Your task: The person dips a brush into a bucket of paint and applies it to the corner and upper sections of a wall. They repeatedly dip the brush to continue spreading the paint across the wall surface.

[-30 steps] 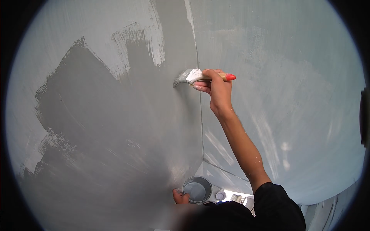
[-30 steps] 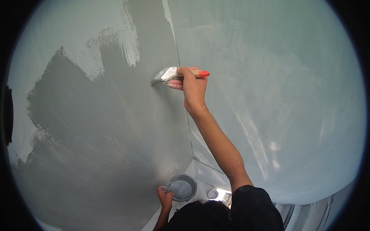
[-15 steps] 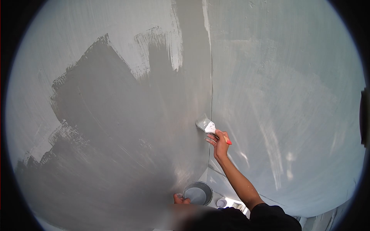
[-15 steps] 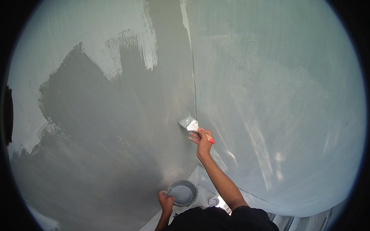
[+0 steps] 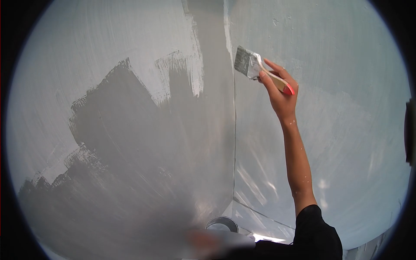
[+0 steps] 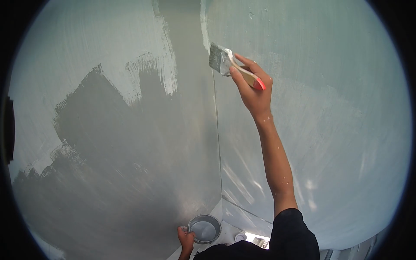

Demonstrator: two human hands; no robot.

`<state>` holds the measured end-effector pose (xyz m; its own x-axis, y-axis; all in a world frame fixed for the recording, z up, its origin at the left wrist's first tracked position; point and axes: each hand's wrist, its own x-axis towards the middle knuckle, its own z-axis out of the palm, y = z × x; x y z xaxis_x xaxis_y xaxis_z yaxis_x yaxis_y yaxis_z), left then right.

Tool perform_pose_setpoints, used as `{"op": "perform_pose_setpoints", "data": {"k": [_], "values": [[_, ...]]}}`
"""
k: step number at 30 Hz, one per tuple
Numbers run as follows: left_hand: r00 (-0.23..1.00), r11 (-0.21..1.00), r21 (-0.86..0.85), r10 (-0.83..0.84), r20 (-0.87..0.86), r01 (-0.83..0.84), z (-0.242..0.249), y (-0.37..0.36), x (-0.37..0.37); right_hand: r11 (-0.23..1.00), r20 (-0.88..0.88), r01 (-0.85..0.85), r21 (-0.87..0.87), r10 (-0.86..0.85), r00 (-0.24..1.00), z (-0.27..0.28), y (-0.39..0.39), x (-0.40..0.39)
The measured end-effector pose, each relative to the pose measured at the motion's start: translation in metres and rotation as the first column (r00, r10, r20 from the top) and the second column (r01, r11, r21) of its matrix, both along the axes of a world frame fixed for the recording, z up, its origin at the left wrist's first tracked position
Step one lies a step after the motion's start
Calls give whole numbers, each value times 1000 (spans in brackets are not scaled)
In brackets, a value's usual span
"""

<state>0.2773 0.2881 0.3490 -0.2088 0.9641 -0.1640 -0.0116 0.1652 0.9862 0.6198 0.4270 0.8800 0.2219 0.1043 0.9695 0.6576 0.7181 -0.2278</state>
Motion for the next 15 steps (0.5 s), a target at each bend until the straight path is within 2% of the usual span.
{"op": "perform_pose_setpoints", "data": {"k": [2,4,6,8,9,11,12,13,15], "values": [[1000,1000,10,26,17,-26,18,-6,4,976,170,68,207,-104,980,74,17,10],[999,999,12,40,-21,-40,3,-5,3,950,213,194,245,-248,945,140,33,18],[998,999,3,53,-33,-53,-2,-4,4,942,213,236,240,-288,934,190,44,13],[998,998,-15,64,-14,-64,8,-6,7,967,230,182,176,-220,948,238,77,18],[995,996,45,76,-58,-73,-3,-2,6,977,235,156,144,-187,954,251,86,18],[984,983,163,107,-142,-84,-41,5,3,942,298,318,102,-334,894,248,85,5],[988,986,146,104,-117,-86,-37,5,4,913,330,400,76,-402,854,240,84,0],[991,989,123,99,-90,-88,-26,2,9,932,380,361,25,-343,859,232,81,0],[996,994,71,91,-25,-89,-10,3,17,946,402,240,-217,-137,905,213,74,12]]}}
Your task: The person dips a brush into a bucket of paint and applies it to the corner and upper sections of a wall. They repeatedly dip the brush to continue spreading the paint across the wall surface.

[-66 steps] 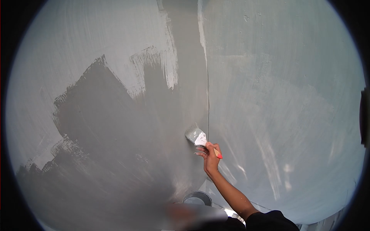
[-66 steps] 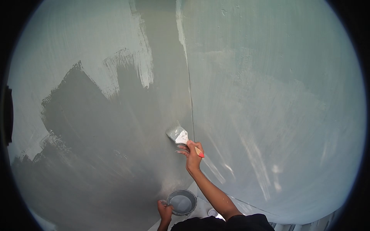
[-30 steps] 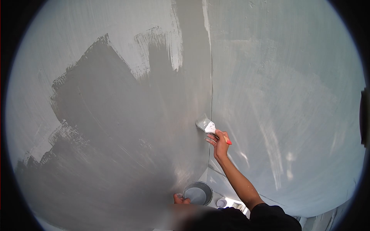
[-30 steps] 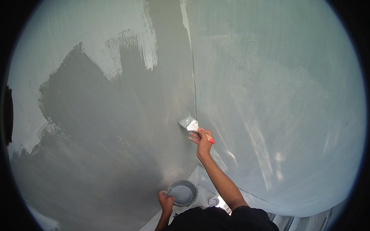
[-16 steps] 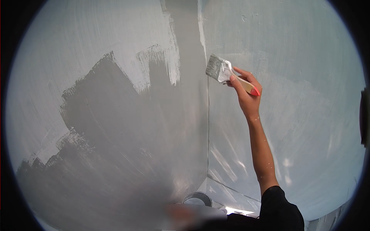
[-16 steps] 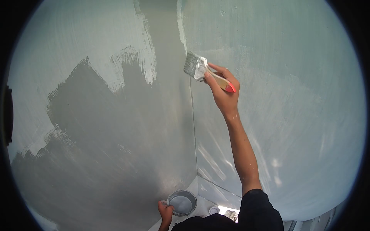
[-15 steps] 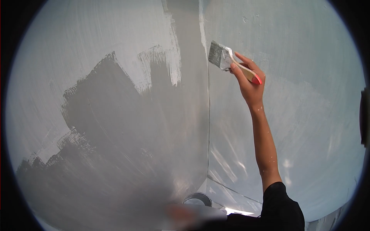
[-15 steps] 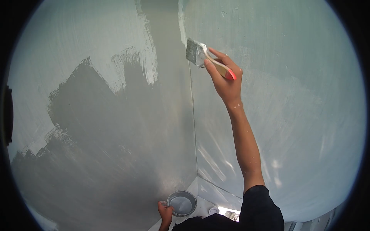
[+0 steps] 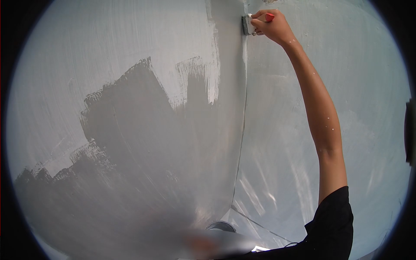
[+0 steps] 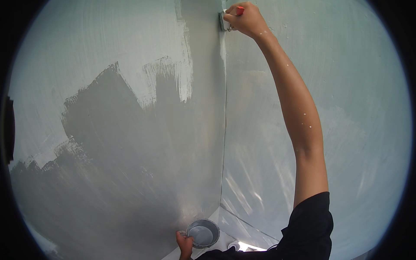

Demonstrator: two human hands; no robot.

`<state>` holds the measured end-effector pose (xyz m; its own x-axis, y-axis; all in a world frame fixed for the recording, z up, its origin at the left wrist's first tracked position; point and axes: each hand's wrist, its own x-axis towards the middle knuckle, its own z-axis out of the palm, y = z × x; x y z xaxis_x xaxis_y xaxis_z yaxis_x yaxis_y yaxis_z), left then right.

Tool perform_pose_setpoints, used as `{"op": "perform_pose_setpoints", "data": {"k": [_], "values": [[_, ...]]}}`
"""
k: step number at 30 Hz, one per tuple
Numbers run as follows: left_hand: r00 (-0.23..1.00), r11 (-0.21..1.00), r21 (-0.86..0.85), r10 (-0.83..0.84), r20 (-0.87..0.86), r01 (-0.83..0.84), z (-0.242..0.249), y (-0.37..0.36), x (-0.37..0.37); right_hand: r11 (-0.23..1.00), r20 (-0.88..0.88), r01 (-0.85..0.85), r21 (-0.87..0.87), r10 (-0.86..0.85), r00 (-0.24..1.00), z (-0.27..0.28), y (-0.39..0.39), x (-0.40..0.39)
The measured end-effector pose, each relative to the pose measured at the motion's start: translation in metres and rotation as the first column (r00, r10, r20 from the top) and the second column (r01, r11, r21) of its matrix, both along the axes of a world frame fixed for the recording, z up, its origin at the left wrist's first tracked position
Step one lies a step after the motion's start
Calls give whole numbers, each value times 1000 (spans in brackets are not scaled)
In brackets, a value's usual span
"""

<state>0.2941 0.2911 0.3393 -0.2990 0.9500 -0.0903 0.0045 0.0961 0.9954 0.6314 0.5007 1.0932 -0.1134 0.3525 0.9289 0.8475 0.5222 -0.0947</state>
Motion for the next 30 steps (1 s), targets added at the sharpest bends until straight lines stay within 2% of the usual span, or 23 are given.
{"op": "perform_pose_setpoints", "data": {"k": [2,5,7,9,12,14,15,17,18,20,22,25,26,27,29,30], "values": [[997,998,-62,-9,77,14,-5,1,2,972,-15,-77,-223,76,997,-15,-13,17],[999,999,37,-17,27,16,-28,9,5,974,15,56,-218,-54,998,-7,-23,30],[996,999,-11,-48,76,49,6,8,8,997,27,-29,-77,31,999,20,-26,25],[993,997,-39,-66,94,70,25,0,11,954,-129,-285,91,295,947,51,-10,15],[995,997,-35,-59,80,62,32,1,15,908,-83,-295,298,332,939,59,21,8],[996,999,-28,-38,82,41,21,-2,14,900,-215,-363,242,414,884,37,42,15],[999,999,10,-36,28,36,3,-3,11,877,-281,-420,233,475,834,26,42,18],[997,996,84,-19,-72,25,-31,0,7,927,-278,-370,63,372,886,-4,24,28],[1000,1000,23,-22,-16,22,-24,-5,5,943,-272,-330,-28,311,911,-23,10,29],[994,994,-102,-27,103,38,25,-12,9,942,-233,-210,-262,149,961,-41,-13,27],[993,992,-111,-50,102,62,34,-17,9,892,-174,-102,-440,27,984,-46,-34,21],[999,997,-62,-37,32,39,23,-15,2,938,-111,-110,-328,77,991,-20,-40,14],[1000,999,-39,-26,3,26,14,-13,3,961,-146,-175,-216,145,979,-5,-32,16],[1000,999,-47,-14,14,15,19,-13,4,993,-73,-116,-7,115,991,8,-18,22],[999,998,-68,10,34,-7,30,-18,4,914,-105,-374,155,391,914,39,16,29],[1000,999,-53,14,25,-12,27,-18,4,937,-83,-286,200,307,948,31,19,22]]}}
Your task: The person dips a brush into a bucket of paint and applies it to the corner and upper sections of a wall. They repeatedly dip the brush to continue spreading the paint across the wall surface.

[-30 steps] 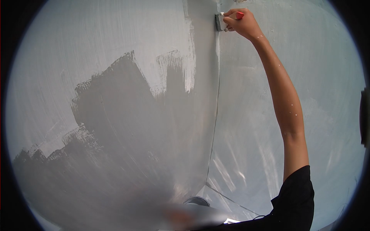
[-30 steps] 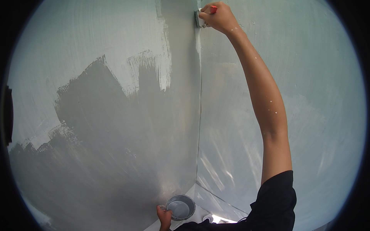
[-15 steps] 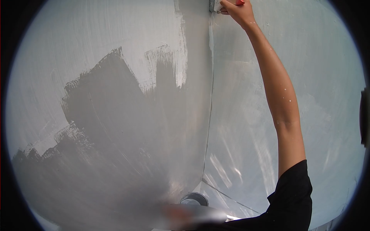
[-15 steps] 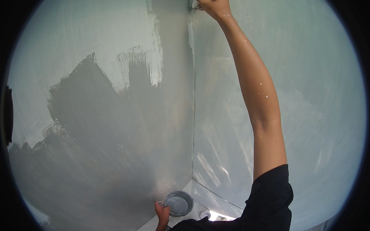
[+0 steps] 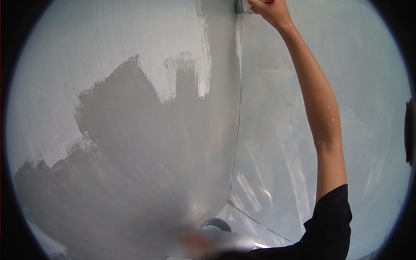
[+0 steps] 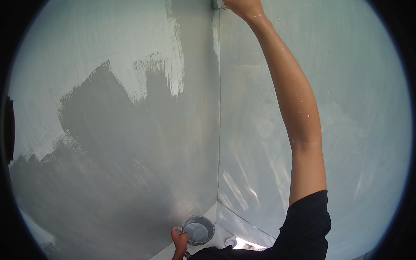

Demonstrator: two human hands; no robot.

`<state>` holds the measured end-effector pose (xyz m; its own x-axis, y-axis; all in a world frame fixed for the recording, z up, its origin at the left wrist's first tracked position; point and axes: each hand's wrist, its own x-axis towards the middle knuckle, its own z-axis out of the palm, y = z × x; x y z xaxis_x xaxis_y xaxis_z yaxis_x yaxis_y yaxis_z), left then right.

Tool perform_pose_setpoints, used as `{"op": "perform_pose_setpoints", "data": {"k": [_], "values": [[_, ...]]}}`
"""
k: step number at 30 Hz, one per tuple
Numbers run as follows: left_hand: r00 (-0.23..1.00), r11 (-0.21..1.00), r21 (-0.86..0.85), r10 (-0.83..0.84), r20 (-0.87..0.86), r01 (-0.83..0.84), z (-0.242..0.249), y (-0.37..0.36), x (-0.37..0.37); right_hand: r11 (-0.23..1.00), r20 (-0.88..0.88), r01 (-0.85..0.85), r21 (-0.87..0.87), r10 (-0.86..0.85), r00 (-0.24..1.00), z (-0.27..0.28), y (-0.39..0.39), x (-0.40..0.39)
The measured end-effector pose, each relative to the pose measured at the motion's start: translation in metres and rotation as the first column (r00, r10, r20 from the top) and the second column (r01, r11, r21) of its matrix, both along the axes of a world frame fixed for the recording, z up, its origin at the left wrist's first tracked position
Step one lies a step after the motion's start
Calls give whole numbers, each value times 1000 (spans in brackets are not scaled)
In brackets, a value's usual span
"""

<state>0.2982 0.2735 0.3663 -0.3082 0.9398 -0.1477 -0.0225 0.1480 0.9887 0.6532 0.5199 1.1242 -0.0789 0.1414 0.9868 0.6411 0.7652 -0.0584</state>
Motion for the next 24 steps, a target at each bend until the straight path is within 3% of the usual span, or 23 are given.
{"op": "perform_pose_setpoints", "data": {"k": [3,4,5,8,11,12,14,16,18,19,20,22,24], "values": [[1000,999,33,13,-4,-13,-17,0,-4,934,28,323,152,-330,943,-59,-8,-29],[1000,999,33,18,12,-19,-20,-1,-4,970,-26,190,153,-188,982,-86,-4,-30],[999,999,32,25,30,-26,-24,-3,-4,980,-56,170,102,-165,985,-118,-9,-31],[999,999,39,34,-14,-34,-42,-3,-9,965,41,234,-121,-230,972,-209,-24,-24],[1000,998,-57,-4,17,5,8,-9,-9,943,-4,93,-321,-100,995,-209,-42,-8],[1000,999,-43,4,13,-3,1,-8,-12,925,-47,87,-370,-112,993,-194,-46,-4],[1000,1000,-12,6,6,-6,-14,-4,-14,968,-94,63,-244,-88,992,-153,-53,-8],[1000,999,-51,9,4,-8,-2,-4,-13,990,-83,144,12,-143,986,-114,-42,-9],[1000,999,-49,9,24,-8,10,-3,-9,998,-143,40,-47,-47,989,-99,-21,-14],[999,999,-32,6,41,-5,12,-5,-6,997,-174,-18,-77,5,985,-100,-10,-16],[998,1000,-17,2,55,-1,13,-5,-8,995,-108,101,-7,-101,989,-116,0,-15],[1000,998,57,20,-23,-19,-26,4,-13,989,-80,143,-43,-146,986,-164,-16,-27],[1000,998,55,24,6,-24,-30,0,-15,993,-83,85,-81,-92,992,-219,-20,-19]]}}
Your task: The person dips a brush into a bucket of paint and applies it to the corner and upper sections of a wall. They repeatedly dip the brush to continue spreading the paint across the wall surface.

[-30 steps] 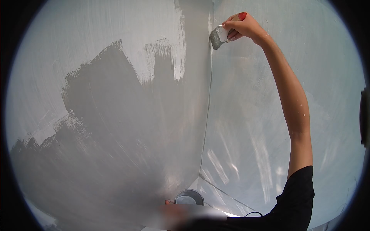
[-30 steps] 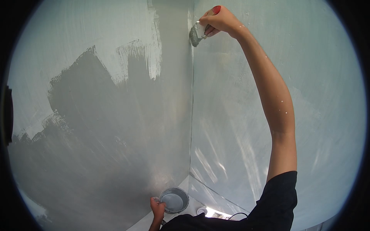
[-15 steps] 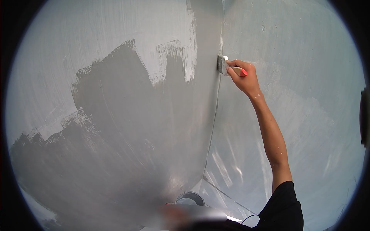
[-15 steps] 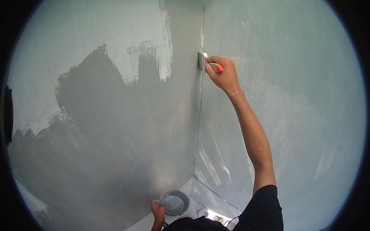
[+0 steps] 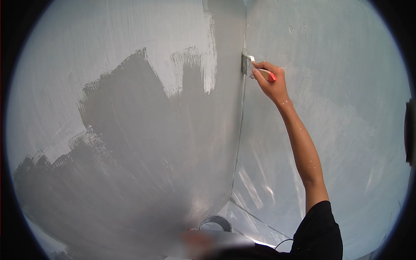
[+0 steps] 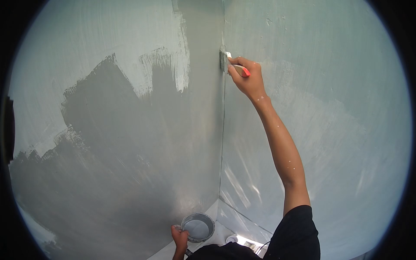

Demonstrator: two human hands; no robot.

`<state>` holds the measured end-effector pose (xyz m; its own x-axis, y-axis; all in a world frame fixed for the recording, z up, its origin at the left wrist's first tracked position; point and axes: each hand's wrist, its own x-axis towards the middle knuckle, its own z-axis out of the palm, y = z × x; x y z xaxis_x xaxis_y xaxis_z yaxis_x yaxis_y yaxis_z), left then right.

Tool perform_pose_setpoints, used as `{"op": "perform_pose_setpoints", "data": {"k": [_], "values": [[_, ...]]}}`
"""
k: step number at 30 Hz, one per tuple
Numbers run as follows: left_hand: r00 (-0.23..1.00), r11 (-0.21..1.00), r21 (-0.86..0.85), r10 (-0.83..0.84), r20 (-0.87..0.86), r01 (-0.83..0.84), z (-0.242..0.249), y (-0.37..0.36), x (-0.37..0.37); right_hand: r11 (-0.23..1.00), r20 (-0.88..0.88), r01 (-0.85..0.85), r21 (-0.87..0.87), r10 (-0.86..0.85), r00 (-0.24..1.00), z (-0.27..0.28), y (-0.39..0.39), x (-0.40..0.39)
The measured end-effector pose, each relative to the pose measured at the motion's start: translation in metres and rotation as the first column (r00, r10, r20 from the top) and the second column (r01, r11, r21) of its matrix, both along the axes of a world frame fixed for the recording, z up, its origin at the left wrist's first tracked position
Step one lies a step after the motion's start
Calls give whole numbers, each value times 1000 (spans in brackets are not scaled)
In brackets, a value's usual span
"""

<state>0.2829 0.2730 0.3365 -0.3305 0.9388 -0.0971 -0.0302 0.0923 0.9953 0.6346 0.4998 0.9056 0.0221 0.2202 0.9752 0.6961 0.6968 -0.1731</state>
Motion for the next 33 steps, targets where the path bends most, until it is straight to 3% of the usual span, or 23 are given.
{"op": "perform_pose_setpoints", "data": {"k": [2,4,5,7,10,13,14,17,18,20,21,23,26,27,29,32,33], "values": [[991,997,-72,0,135,10,55,-7,8,990,-15,-22,-142,20,1000,-7,-10,14],[995,998,-60,-23,100,29,27,-1,2,961,-12,28,-275,-32,999,8,-20,17],[996,998,-50,-35,77,39,13,3,-2,980,-17,11,-199,-14,1000,27,-24,12],[996,996,-71,-41,81,47,29,1,-1,999,-19,-16,-36,15,1000,59,-22,1],[998,997,-55,-43,42,45,33,6,6,999,-100,13,-36,-16,995,69,3,-3],[998,997,-68,-42,46,45,25,6,-3,997,2,45,-57,-45,999,23,-2,-5],[997,996,-78,-43,69,49,22,5,-1,989,46,77,-127,-72,996,15,-3,2],[994,998,-46,-31,101,36,9,5,-6,891,-95,-74,-448,35,995,52,-29,13],[997,998,-49,-22,81,26,13,4,-6,911,-49,-16,-412,-4,999,75,-35,12],[999,999,-42,-5,39,7,25,6,-3,986,-7,-14,-168,13,1000,120,-38,8],[998,999,-45,-4,55,6,18,9,-5,996,89,80,-36,-77,993,145,-35,11],[996,998,-58,6,88,-1,-1,13,-8,970,86,173,171,-189,978,190,-23,10],[995,997,-82,0,95,8,-6,15,-8,965,59,7,261,-24,998,250,5,6],[1000,1000,-6,1,-1,-1,2,10,-7,956,68,-32,290,13,998,258,14,4],[982,989,151,25,-188,3,25,3,0,966,72,59,251,-79,994,257,18,-8],[979,985,173,62,-193,-28,17,4,0,995,100,68,69,-75,992,257,23,-5],[993,995,87,49,-110,-39,9,8,0,999,116,50,-13,-49,992,260,22,0]]}}
